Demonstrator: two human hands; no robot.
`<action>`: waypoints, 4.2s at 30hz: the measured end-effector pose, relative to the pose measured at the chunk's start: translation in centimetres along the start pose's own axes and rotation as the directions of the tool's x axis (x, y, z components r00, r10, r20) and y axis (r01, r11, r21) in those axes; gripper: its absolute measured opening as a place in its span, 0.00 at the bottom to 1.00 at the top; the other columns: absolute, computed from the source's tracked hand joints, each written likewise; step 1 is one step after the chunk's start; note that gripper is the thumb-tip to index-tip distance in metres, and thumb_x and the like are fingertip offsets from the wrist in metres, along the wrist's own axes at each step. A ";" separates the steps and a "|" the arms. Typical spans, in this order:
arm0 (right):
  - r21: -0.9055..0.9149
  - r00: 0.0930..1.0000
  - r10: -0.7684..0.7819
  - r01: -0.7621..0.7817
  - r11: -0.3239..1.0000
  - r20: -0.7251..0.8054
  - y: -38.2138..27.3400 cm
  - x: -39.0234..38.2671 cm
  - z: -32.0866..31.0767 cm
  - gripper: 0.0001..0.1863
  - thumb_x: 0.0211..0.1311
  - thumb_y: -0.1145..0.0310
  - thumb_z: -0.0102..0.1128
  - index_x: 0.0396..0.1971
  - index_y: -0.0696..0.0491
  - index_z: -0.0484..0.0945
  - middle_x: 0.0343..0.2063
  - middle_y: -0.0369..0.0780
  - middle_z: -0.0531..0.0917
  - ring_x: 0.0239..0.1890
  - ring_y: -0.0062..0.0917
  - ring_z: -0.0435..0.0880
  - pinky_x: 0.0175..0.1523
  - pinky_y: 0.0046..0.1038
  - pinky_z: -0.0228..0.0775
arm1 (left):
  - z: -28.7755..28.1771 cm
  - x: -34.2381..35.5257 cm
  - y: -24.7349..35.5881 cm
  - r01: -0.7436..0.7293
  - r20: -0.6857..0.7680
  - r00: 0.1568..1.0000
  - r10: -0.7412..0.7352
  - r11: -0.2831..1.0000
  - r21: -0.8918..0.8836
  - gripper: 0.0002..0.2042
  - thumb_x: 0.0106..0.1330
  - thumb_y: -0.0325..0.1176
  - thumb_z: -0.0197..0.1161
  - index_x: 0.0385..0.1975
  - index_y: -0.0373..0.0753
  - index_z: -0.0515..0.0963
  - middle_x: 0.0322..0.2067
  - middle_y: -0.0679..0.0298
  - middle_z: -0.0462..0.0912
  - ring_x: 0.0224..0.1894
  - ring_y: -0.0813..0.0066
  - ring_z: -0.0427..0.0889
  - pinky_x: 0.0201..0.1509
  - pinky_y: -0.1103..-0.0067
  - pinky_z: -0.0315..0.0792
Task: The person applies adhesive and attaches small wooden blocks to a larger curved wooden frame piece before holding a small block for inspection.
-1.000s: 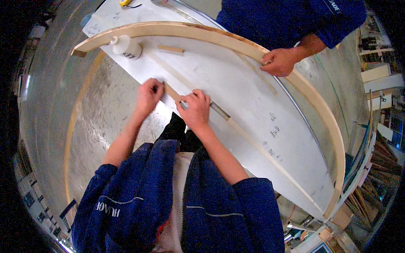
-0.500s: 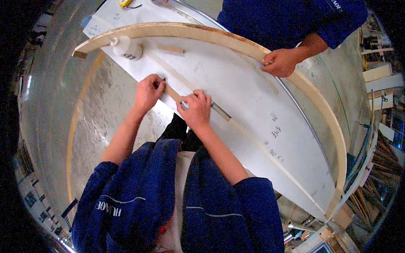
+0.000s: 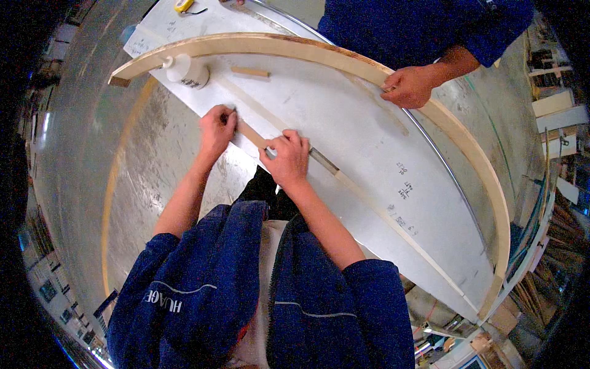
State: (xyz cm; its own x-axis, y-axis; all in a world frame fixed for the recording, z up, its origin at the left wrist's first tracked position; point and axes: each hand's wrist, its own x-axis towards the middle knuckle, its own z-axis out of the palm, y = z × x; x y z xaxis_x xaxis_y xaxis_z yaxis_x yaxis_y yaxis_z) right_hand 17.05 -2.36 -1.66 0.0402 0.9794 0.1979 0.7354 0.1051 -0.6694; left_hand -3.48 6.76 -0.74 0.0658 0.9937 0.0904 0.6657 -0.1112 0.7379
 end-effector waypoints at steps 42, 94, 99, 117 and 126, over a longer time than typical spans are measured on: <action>0.016 0.999 -0.026 0.027 1.000 -0.019 0.5 0.0 0.4 0.09 0.50 0.62 0.78 0.29 0.47 0.87 0.34 0.34 0.88 0.56 0.33 0.79 0.60 0.42 0.64 | -1.3 -2.0 0.6 0.026 -0.004 1.000 -0.026 0.999 -0.026 0.06 0.68 0.28 0.72 0.34 0.32 0.83 0.28 0.57 0.85 0.28 0.72 0.83 0.37 0.74 0.78; -0.007 0.999 -0.027 0.027 1.000 -0.017 0.7 0.1 0.2 0.09 0.50 0.63 0.79 0.29 0.48 0.88 0.33 0.35 0.88 0.56 0.34 0.81 0.60 0.42 0.65 | -2.2 0.8 -1.0 0.088 -0.009 0.996 -0.089 0.996 -0.027 0.06 0.70 0.27 0.69 0.34 0.31 0.83 0.27 0.56 0.84 0.29 0.70 0.83 0.38 0.73 0.78; -0.048 1.000 -0.013 0.015 0.999 0.028 0.6 0.1 0.4 0.10 0.49 0.62 0.79 0.27 0.49 0.85 0.33 0.36 0.88 0.56 0.34 0.81 0.59 0.42 0.65 | 0.5 -2.7 2.9 -0.094 0.199 0.974 0.110 0.991 -0.090 0.05 0.65 0.27 0.72 0.36 0.33 0.84 0.31 0.53 0.86 0.32 0.62 0.87 0.39 0.70 0.80; -0.013 0.997 -0.035 0.036 0.999 0.064 -0.2 0.6 -1.5 0.11 0.53 0.63 0.75 0.36 0.50 0.87 0.43 0.40 0.86 0.56 0.40 0.79 0.63 0.47 0.67 | -1.7 -2.9 -1.0 0.234 -0.063 0.967 -0.247 0.958 -0.168 0.07 0.67 0.29 0.73 0.33 0.30 0.85 0.24 0.63 0.85 0.26 0.80 0.79 0.34 0.78 0.76; -0.066 0.778 -0.440 0.520 0.852 0.449 1.8 9.7 -3.0 0.13 0.63 0.70 0.66 0.47 0.46 0.88 0.54 0.37 0.87 0.68 0.38 0.76 0.70 0.45 0.67 | -2.4 -2.9 0.0 0.238 -0.076 0.964 -0.253 0.957 -0.169 0.09 0.70 0.33 0.72 0.35 0.31 0.86 0.25 0.66 0.86 0.28 0.84 0.79 0.35 0.79 0.76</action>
State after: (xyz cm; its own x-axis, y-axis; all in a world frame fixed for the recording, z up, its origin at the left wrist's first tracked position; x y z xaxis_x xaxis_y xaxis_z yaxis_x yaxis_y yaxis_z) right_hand 20.78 6.84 1.15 -0.5955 0.7933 0.1268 0.6923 0.5869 -0.4199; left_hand -5.46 3.82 0.57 -0.1617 0.9856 -0.0488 0.5270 0.1281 0.8402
